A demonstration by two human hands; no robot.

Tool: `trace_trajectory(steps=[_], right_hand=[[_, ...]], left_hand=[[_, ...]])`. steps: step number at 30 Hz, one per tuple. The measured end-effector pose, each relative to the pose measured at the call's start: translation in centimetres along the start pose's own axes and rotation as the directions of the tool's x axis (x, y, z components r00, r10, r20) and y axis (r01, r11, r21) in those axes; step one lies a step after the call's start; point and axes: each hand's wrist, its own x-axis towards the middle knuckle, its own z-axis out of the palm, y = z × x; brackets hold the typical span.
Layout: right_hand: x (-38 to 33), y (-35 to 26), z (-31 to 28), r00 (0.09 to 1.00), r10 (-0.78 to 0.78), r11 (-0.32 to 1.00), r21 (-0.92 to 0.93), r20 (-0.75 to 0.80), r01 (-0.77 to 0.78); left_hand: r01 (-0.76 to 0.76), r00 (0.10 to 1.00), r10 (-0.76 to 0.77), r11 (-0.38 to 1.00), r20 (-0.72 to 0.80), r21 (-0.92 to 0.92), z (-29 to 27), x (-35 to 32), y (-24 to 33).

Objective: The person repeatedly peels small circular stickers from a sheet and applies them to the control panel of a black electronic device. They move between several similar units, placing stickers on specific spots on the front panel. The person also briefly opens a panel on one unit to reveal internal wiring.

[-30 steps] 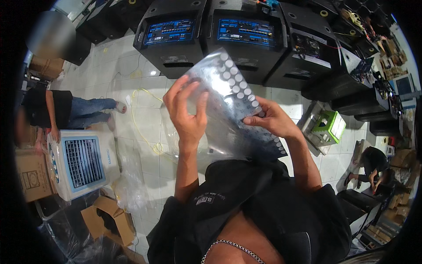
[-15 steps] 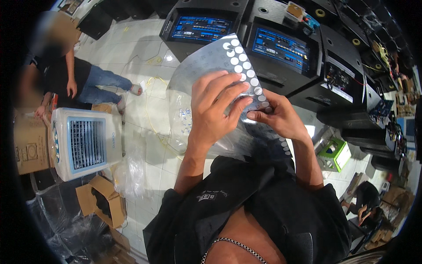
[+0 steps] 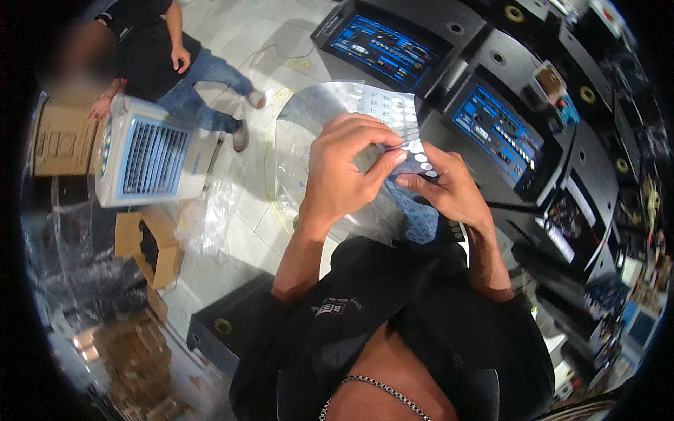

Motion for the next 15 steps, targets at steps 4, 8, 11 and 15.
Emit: trace_trajectory(steps=[4, 8, 11, 15], right_hand=[[2.4, 1.7, -4.5, 0.996, -0.043, 0.999, 0.023, 0.074, 0.041], [4.8, 3.7, -7.9, 0.986, -0.119, 0.992, 0.052, 0.114, 0.114], [6.6, 4.2, -10.5, 0.979, -0.094, 0.996, 0.025, 0.179, 0.091], [8.3, 6.1, -11.3, 0.972, -0.173, 0.985, 0.048, 0.159, 0.168]], left_hand=[[0.051, 0.999, -0.051, 0.998, -0.004, 0.047, 2.9, 3.1, -0.3], [0.142, 0.99, -0.143, 0.985, 0.002, 0.096, 5.1, 6.0, -0.3], [0.185, 0.982, -0.188, 0.973, 0.009, 0.134, 6.3, 7.8, -0.6], [0.261, 0.963, -0.267, 0.954, 0.025, 0.151, 6.9, 9.7, -1.1]])
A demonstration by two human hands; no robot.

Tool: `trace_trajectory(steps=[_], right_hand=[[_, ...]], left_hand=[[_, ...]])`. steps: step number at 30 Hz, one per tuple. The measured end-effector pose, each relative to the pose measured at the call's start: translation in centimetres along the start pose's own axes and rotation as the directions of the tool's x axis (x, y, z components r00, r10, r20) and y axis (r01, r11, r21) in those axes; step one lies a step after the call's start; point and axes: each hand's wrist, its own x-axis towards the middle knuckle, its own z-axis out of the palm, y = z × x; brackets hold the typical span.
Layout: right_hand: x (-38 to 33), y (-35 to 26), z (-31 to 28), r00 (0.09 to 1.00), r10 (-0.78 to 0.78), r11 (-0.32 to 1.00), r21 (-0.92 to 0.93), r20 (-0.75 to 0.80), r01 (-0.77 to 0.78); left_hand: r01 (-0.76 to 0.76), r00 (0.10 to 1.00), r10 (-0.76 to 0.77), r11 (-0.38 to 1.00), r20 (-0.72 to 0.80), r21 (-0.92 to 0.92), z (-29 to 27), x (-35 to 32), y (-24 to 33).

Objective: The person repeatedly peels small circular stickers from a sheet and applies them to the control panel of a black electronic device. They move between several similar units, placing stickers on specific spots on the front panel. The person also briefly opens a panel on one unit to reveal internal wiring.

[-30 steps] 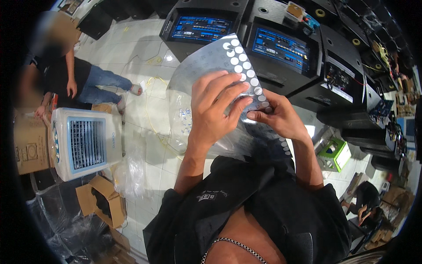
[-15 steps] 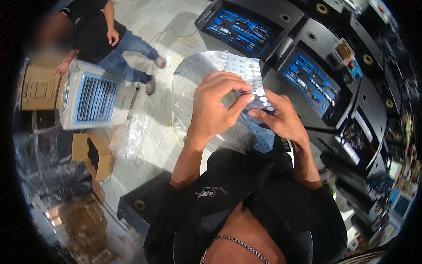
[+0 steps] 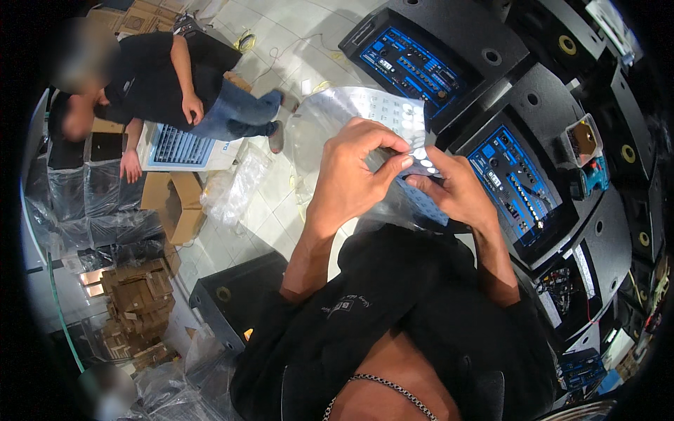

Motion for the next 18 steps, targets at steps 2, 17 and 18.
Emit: trace_trajectory(steps=[2, 17, 18], right_hand=[[0.9, 0.2, -0.4, 0.999, 0.038, 0.999, -0.012, 0.015, -0.038], [11.8, 4.4, -1.8, 0.95, 0.306, 0.95, 0.077, -0.055, -0.301], [12.9, 4.6, -1.7, 0.958, 0.273, 0.961, 0.072, -0.084, -0.268]], left_hand=[[0.011, 1.0, -0.011, 1.0, -0.011, 0.018, 0.0, 1.0, -0.2], [-0.086, 0.996, 0.079, 0.974, -0.04, -0.208, 0.3, 10.9, -12.4], [-0.081, 0.997, 0.075, 0.973, -0.035, -0.217, 0.1, 11.7, -13.2]])
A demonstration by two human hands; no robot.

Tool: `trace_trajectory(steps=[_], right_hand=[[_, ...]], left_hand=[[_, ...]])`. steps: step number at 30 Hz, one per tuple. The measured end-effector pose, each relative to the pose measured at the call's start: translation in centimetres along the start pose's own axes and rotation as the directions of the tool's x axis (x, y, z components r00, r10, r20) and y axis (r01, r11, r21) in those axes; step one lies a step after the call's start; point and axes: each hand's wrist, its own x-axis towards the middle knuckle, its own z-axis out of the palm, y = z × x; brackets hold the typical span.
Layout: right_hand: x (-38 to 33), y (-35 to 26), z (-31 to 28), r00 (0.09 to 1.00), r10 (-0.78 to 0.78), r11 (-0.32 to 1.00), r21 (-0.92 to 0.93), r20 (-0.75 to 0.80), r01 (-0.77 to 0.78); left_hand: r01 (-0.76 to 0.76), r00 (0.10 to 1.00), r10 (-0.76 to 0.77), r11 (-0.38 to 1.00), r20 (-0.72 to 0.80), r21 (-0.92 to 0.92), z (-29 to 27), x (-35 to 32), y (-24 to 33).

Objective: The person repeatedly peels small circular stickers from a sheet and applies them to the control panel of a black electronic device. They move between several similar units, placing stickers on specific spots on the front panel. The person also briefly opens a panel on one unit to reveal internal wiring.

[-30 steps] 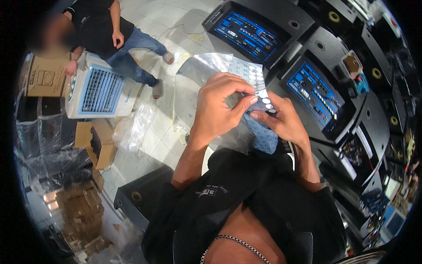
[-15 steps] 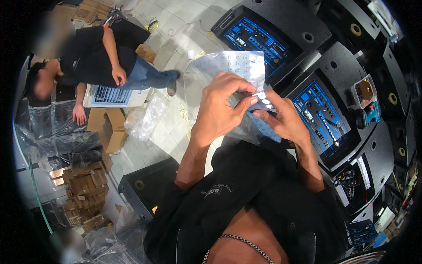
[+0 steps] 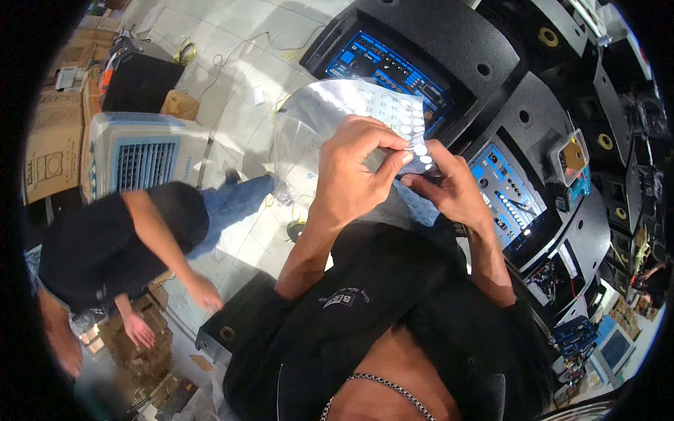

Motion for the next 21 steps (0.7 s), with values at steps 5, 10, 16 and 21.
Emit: trace_trajectory(steps=[5, 10, 16, 21], right_hand=[[3.3, 0.4, 0.8, 0.999, 0.001, 1.0, -0.017, -0.053, -0.002], [4.1, 1.8, 1.1, 0.995, 0.056, 0.995, 0.089, -0.082, -0.049], [4.6, 2.7, 1.0, 0.995, 0.026, 0.992, 0.122, -0.092, -0.014], [4.8, 2.6, 1.0, 0.996, 0.019, 0.994, 0.11, -0.085, -0.01]], left_hand=[[0.039, 0.999, -0.039, 0.999, 0.029, -0.001, -1.1, 2.5, -3.0], [0.028, 0.997, -0.031, 0.998, 0.068, 0.054, -0.8, 3.4, -4.1], [-0.087, 0.996, 0.086, 0.979, 0.013, 0.185, 0.1, 2.5, -4.6], [-0.191, 0.98, 0.198, 0.942, 0.002, 0.278, 0.2, 2.0, -5.3]])
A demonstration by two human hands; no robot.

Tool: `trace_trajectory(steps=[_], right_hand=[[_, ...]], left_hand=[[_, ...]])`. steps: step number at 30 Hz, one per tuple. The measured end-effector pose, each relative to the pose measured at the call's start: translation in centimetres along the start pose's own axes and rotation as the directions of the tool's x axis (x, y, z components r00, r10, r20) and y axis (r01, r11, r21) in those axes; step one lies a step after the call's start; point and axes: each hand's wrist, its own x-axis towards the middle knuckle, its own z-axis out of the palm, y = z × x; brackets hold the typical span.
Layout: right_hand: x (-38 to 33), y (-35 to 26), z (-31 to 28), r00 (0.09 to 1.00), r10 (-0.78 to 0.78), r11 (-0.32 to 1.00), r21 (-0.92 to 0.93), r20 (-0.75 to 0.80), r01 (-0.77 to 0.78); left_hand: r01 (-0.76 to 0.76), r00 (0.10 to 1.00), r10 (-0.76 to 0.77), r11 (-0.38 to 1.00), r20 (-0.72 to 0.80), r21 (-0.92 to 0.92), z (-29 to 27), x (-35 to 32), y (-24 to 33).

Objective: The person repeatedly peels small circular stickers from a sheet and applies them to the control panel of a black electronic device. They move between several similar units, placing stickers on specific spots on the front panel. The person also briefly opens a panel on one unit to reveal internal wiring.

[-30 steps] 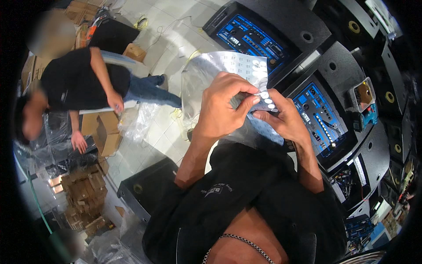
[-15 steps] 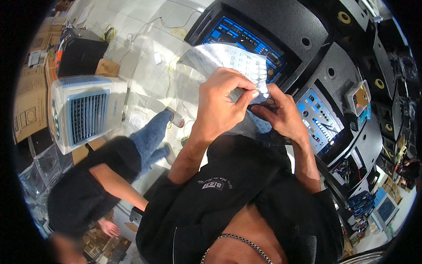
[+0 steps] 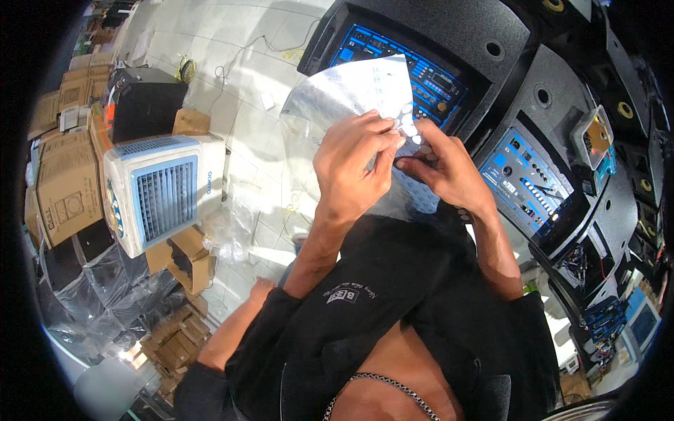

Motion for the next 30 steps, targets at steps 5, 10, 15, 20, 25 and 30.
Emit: trace_trajectory(steps=[5, 10, 15, 20, 25, 30], right_hand=[[0.1, -0.8, -0.1, 0.996, 0.083, 0.996, 0.027, 0.017, -0.084], [0.4, -0.4, 0.3, 1.0, 0.026, 0.999, 0.025, -0.015, -0.026], [0.8, -0.3, 0.7, 0.998, 0.058, 0.998, 0.019, -0.015, -0.058], [1.1, 0.3, 1.5, 1.0, 0.011, 1.0, 0.018, -0.029, -0.011], [1.2, 1.4, 1.9, 0.999, 0.029, 1.0, -0.004, -0.026, -0.029], [1.4, 1.9, 2.4, 0.999, 0.035, 0.999, 0.022, -0.021, -0.034]], left_hand=[[-0.005, 1.0, 0.004, 1.0, -0.022, -0.022, 0.2, -0.2, -0.4], [0.03, 0.999, -0.032, 0.998, -0.029, -0.057, 0.1, 0.0, -0.7], [-0.042, 0.998, 0.04, 0.999, -0.056, -0.027, 0.3, -0.5, -1.8], [-0.112, 0.991, 0.114, 0.993, -0.066, 0.03, 0.3, -1.4, -2.7], [-0.075, 0.997, 0.076, 0.996, -0.003, 0.05, 0.2, -1.8, -2.9], [0.009, 1.0, -0.008, 0.999, 0.029, -0.031, 0.2, -2.7, -3.7]])
